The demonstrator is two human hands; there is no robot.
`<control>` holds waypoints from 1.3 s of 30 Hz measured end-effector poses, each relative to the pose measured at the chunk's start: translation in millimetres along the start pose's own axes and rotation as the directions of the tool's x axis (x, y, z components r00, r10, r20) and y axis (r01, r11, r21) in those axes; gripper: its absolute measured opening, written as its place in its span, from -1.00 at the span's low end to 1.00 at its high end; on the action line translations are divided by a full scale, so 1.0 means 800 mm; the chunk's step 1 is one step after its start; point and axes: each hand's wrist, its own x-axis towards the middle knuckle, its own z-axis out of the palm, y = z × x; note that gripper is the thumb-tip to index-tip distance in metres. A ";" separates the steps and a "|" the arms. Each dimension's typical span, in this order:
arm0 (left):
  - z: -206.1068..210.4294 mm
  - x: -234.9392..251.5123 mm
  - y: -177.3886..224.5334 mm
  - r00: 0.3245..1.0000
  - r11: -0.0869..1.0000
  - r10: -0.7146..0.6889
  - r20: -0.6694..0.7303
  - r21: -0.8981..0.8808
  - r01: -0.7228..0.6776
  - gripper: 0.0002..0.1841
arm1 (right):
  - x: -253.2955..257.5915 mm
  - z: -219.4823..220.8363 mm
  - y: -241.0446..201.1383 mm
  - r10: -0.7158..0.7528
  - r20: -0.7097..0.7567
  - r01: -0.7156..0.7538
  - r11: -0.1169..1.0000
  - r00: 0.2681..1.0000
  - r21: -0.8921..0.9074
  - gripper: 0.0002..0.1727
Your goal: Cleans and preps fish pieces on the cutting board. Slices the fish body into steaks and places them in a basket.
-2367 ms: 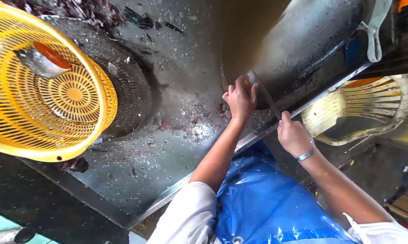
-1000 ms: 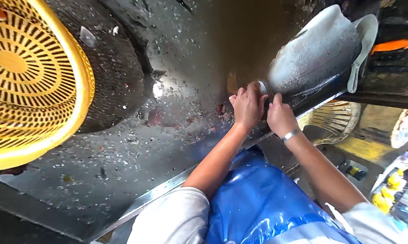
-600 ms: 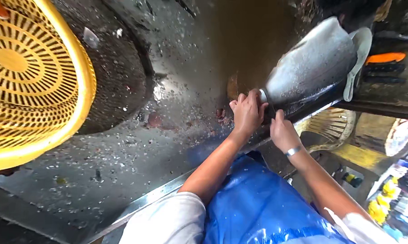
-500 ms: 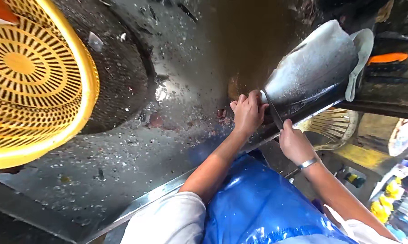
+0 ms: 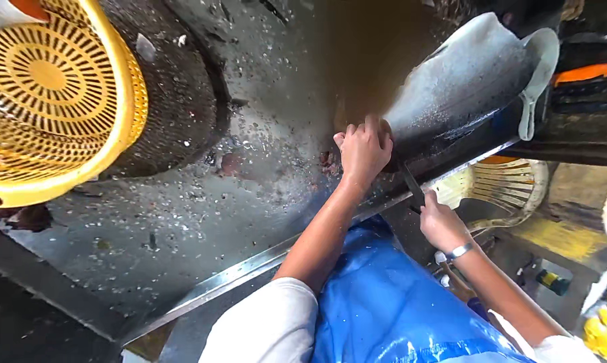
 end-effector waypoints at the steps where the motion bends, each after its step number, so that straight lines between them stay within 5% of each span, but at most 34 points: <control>1: -0.002 0.001 0.001 1.000 1.000 0.008 -0.022 -0.021 -0.008 -0.55 | -0.003 0.005 0.007 -0.003 -0.004 0.003 1.000 1.000 0.003 -0.56; 6: -0.040 -0.022 -0.028 0.988 0.950 -0.065 -0.138 -0.310 0.019 -0.61 | -0.011 0.018 0.006 -0.018 -0.077 0.022 0.999 0.997 0.047 -0.53; 9: -0.133 -0.041 -0.071 0.943 0.883 -0.102 -0.316 -0.466 -0.061 -0.56 | -0.011 0.023 0.006 -0.025 -0.103 0.032 0.997 0.994 0.065 -0.54; 12: -0.245 -0.042 -0.130 0.808 0.898 -0.151 -0.569 -0.421 -0.129 -0.49 | -0.010 0.026 0.008 -0.017 -0.099 0.023 0.998 0.995 0.061 -0.57; 15: -0.323 -0.029 -0.194 0.745 0.932 -0.265 -0.612 -0.362 0.035 -0.36 | -0.009 0.029 0.009 -0.014 -0.106 0.021 0.998 0.994 0.062 -0.59; 17: -0.339 -0.035 -0.229 0.800 0.944 -0.328 -0.502 -0.140 0.299 -0.03 | -0.009 0.031 0.012 -0.020 -0.116 0.028 0.997 0.993 0.067 -0.60; 18: -0.337 -0.039 -0.241 0.838 0.919 -0.359 -0.411 0.000 0.393 0.04 | -0.008 0.033 0.013 -0.021 -0.120 0.029 0.997 0.993 0.068 -0.60; 21: -0.304 -0.055 -0.247 0.890 0.843 -0.346 -0.296 0.319 0.433 -0.66 | -0.008 0.038 0.015 -0.028 -0.128 0.037 0.997 0.991 0.071 -0.59; 25: -0.264 -0.089 -0.209 0.933 0.854 -0.260 -0.250 0.391 0.343 -0.65 | -0.022 0.037 0.025 -0.135 -0.148 0.150 0.984 0.980 0.092 -0.54; 30: -0.214 -0.092 -0.127 0.911 0.991 0.084 -0.403 0.130 -0.034 -0.56 | -0.047 0.036 0.045 -0.236 -0.320 0.300 0.939 0.918 0.168 -0.52; 32: -0.166 -0.077 -0.073 0.960 0.981 0.067 -0.272 -0.158 -0.114 -0.58 | -0.038 0.027 0.040 -0.203 -0.396 0.301 0.932 0.896 0.203 -0.55; 34: -0.104 -0.054 -0.033 0.996 0.908 0.065 -0.068 -0.409 -0.087 -0.59 | -0.017 0.013 0.030 -0.147 -0.385 0.250 0.940 0.911 0.233 -0.58; 39: 0.009 -0.008 0.009 0.982 0.749 -0.047 0.183 -0.644 0.156 -0.55 | 0.027 -0.006 0.009 -0.136 -0.408 0.226 0.957 0.903 0.181 -0.66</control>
